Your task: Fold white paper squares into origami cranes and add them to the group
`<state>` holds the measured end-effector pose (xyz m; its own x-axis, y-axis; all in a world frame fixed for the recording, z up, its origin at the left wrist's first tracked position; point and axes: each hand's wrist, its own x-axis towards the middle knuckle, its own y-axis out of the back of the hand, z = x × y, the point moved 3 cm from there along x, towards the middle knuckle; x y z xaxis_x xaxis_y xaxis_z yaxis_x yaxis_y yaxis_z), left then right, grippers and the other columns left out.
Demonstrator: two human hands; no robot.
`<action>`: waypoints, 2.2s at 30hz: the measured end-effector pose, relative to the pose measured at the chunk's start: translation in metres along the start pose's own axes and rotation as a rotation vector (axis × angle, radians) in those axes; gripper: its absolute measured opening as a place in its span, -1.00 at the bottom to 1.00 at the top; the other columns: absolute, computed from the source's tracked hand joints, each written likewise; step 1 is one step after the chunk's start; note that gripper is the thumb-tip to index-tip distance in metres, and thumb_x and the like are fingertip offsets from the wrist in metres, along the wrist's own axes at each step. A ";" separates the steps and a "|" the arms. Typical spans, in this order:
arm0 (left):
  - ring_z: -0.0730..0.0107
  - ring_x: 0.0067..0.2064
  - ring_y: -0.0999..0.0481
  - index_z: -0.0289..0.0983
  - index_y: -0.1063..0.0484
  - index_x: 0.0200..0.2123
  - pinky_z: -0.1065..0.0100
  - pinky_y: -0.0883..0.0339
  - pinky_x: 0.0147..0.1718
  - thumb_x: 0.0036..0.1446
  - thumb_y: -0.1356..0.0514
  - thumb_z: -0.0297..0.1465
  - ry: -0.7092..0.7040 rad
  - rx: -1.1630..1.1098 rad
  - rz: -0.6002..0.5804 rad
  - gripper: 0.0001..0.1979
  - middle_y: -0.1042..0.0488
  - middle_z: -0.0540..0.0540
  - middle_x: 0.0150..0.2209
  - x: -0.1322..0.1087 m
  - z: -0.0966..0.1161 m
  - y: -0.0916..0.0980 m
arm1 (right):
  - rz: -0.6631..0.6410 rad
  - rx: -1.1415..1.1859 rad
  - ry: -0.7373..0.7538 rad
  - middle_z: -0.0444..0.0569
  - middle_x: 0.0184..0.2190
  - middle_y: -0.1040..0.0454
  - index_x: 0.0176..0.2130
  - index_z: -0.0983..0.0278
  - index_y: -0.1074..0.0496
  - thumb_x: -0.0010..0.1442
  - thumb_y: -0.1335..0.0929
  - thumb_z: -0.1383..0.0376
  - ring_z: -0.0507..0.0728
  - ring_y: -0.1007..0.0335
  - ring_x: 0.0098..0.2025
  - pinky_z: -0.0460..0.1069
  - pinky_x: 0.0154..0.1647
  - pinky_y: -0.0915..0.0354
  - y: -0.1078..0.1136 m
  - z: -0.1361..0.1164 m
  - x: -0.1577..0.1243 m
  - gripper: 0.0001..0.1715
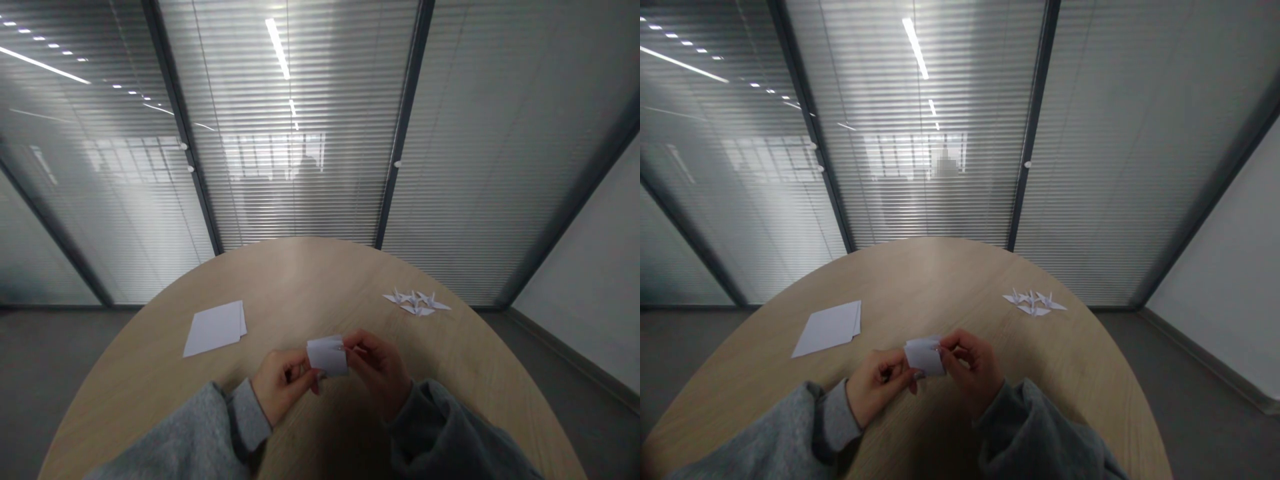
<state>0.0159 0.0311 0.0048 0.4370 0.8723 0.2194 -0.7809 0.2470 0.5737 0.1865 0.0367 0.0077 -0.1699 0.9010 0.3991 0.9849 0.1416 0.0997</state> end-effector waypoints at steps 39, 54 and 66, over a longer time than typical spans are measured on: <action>0.52 -0.61 -0.09 -0.35 -0.53 -0.51 0.45 0.05 -0.59 0.04 -0.14 -0.35 -0.005 0.064 0.026 -0.76 -0.09 0.12 -0.68 0.000 -0.001 0.002 | -0.163 -0.428 0.382 -0.04 -0.53 -0.44 -0.46 0.28 -0.45 0.16 -0.32 0.09 0.09 -0.31 -0.43 -0.04 -0.42 -0.22 -0.007 -0.016 0.000 -0.67; 0.53 -0.63 -0.10 -0.35 -0.55 -0.47 0.46 0.06 -0.62 0.07 -0.13 -0.33 0.074 0.029 0.004 -0.75 -0.18 0.08 -0.70 0.002 -0.007 0.000 | 0.010 -0.334 0.372 -0.05 -0.50 -0.40 -0.51 0.27 -0.39 0.16 -0.32 0.25 0.06 -0.35 -0.44 -0.09 -0.46 -0.30 0.003 -0.018 0.003 -0.76; 0.40 -0.49 -0.38 -0.34 -0.53 -0.44 0.45 -0.15 -0.55 0.16 -0.06 -0.12 0.001 -0.145 0.013 -0.57 -0.53 -0.14 -0.48 0.004 0.000 0.002 | 0.048 -0.075 -0.010 -0.14 -0.58 -0.32 -0.50 0.29 -0.37 0.11 -0.31 0.03 0.03 -0.31 -0.51 -0.10 -0.50 -0.29 0.005 0.002 0.006 -0.61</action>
<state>0.0164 0.0353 0.0064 0.4263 0.8762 0.2250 -0.8427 0.2942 0.4509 0.1906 0.0439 0.0087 -0.1218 0.9100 0.3963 0.9866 0.0673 0.1488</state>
